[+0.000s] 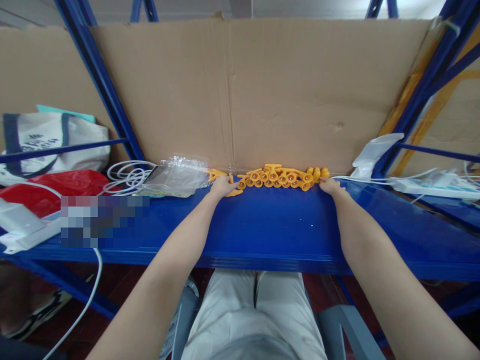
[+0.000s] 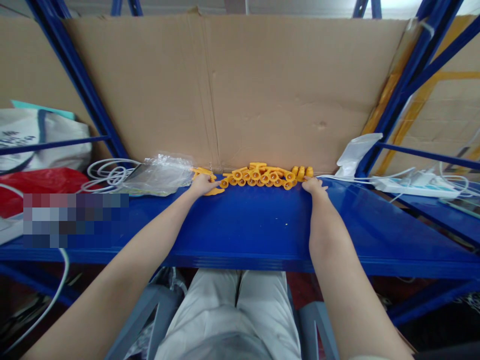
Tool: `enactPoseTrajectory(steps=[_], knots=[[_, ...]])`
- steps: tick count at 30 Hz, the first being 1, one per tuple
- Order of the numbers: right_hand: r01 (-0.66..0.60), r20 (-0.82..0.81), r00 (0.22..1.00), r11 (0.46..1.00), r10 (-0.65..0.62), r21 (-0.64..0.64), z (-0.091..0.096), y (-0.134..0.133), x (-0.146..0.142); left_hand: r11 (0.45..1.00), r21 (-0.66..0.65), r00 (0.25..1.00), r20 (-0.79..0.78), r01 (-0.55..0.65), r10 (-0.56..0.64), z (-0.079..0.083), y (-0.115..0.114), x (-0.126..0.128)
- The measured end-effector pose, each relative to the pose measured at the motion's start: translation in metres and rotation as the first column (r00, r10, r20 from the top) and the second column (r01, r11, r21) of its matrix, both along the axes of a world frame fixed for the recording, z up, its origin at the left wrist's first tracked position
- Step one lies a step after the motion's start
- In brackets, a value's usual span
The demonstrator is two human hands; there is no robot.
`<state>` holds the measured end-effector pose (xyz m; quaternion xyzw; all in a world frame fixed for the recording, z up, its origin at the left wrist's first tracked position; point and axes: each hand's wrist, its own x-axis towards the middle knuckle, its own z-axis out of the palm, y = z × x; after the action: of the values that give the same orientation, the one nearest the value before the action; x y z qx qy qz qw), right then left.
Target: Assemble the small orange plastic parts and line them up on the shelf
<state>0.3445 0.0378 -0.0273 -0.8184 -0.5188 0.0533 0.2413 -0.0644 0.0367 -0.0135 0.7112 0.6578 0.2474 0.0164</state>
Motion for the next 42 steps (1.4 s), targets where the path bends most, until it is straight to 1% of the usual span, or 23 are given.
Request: enactPoseTrajectory(steps=[4, 6, 8, 11, 14, 16, 17, 20, 22, 23, 25, 26, 29, 30, 31, 33, 36, 39, 42], knots=[[0.029, -0.011, 1.0, 0.999, -0.029, 0.039, -0.001, 0.0, 0.002, 0.999, -0.026, 0.998, -0.061, 0.024, -0.025, 0.003, -0.003, 0.001], [0.046, -0.027, 0.999, 0.992, -0.043, 0.115, -0.001, 0.001, 0.003, 0.998, -0.055, 0.996, -0.085, 0.032, -0.037, 0.006, -0.005, 0.001], [0.079, -0.075, 0.995, 0.971, -0.063, 0.228, 0.002, 0.001, 0.004, 0.996, -0.086, 0.994, -0.1, 0.037, -0.046, 0.007, -0.007, 0.001], [0.146, -0.166, 0.983, 0.895, -0.082, 0.421, 0.008, 0.004, 0.006, 0.992, -0.116, 0.991, -0.124, 0.041, -0.055, 0.01, -0.01, 0.001], [0.196, -0.229, 0.971, 0.787, -0.072, 0.584, 0.016, 0.01, 0.008, 0.99, -0.137, 0.984, -0.165, 0.036, -0.059, 0.012, -0.013, 0.004], [0.204, -0.25, 0.967, 0.719, -0.043, 0.664, 0.021, 0.016, 0.011, 0.987, -0.147, 0.979, -0.183, 0.059, -0.086, 0.014, -0.015, 0.008], [0.191, -0.245, 0.969, 0.69, -0.02, 0.698, 0.023, 0.02, 0.012, 0.985, -0.152, 0.975, -0.191, 0.082, -0.111, 0.014, -0.016, 0.01], [0.102, -0.183, 0.981, 0.618, 0.07, 0.78, 0.026, 0.026, 0.011, 0.97, -0.172, 0.952, -0.223, 0.173, -0.21, 0.015, -0.02, 0.018], [0.067, -0.183, 0.973, 0.593, 0.137, 0.802, 0.026, 0.026, 0.004, 0.959, -0.173, 0.933, -0.249, 0.223, -0.261, 0.014, -0.024, 0.022], [0.065, -0.21, 0.961, 0.597, 0.177, 0.8, 0.025, 0.024, -0.001, 0.954, -0.173, 0.925, -0.254, 0.244, -0.283, 0.014, -0.026, 0.024], [0.06, -0.293, 0.916, 0.631, 0.273, 0.774, 0.024, 0.019, -0.015, 0.938, -0.193, 0.914, -0.238, 0.287, -0.328, 0.014, -0.03, 0.026], [0.024, -0.314, 0.889, 0.65, 0.333, 0.759, 0.023, 0.015, -0.022, 0.927, -0.213, 0.911, -0.217, 0.308, -0.352, 0.014, -0.032, 0.027], [-0.136, -0.305, 0.834, 0.707, 0.46, 0.694, 0.025, 0.0, -0.043, 0.898, -0.256, 0.904, -0.144, 0.358, -0.402, 0.013, -0.035, 0.027], [-0.223, -0.284, 0.811, 0.719, 0.511, 0.658, 0.026, -0.006, -0.049, 0.895, -0.255, 0.905, -0.128, 0.366, -0.406, 0.013, -0.035, 0.027], [-0.312, -0.263, 0.781, 0.718, 0.567, 0.622, 0.027, -0.011, -0.055, 0.895, -0.248, 0.906, -0.117, 0.37, -0.407, 0.012, -0.035, 0.028], [-0.514, -0.21, 0.694, 0.679, 0.688, 0.524, 0.028, -0.022, -0.068, 0.901, -0.229, 0.911, -0.104, 0.368, -0.399, 0.011, -0.034, 0.028], [-0.686, -0.126, 0.637, 0.634, 0.76, 0.357, 0.027, -0.033, -0.084, 0.916, -0.188, 0.921, -0.103, 0.354, -0.376, 0.01, -0.032, 0.03], [-0.756, -0.048, 0.607, 0.595, 0.793, 0.272, 0.022, -0.036, -0.096, 0.921, -0.168, 0.922, -0.112, 0.35, -0.371, 0.009, -0.029, 0.03], [-0.782, -0.049, 0.573, 0.563, 0.818, 0.268, 0.016, -0.033, -0.102, 0.92, -0.161, 0.919, -0.111, 0.358, -0.378, 0.008, -0.027, 0.028]])
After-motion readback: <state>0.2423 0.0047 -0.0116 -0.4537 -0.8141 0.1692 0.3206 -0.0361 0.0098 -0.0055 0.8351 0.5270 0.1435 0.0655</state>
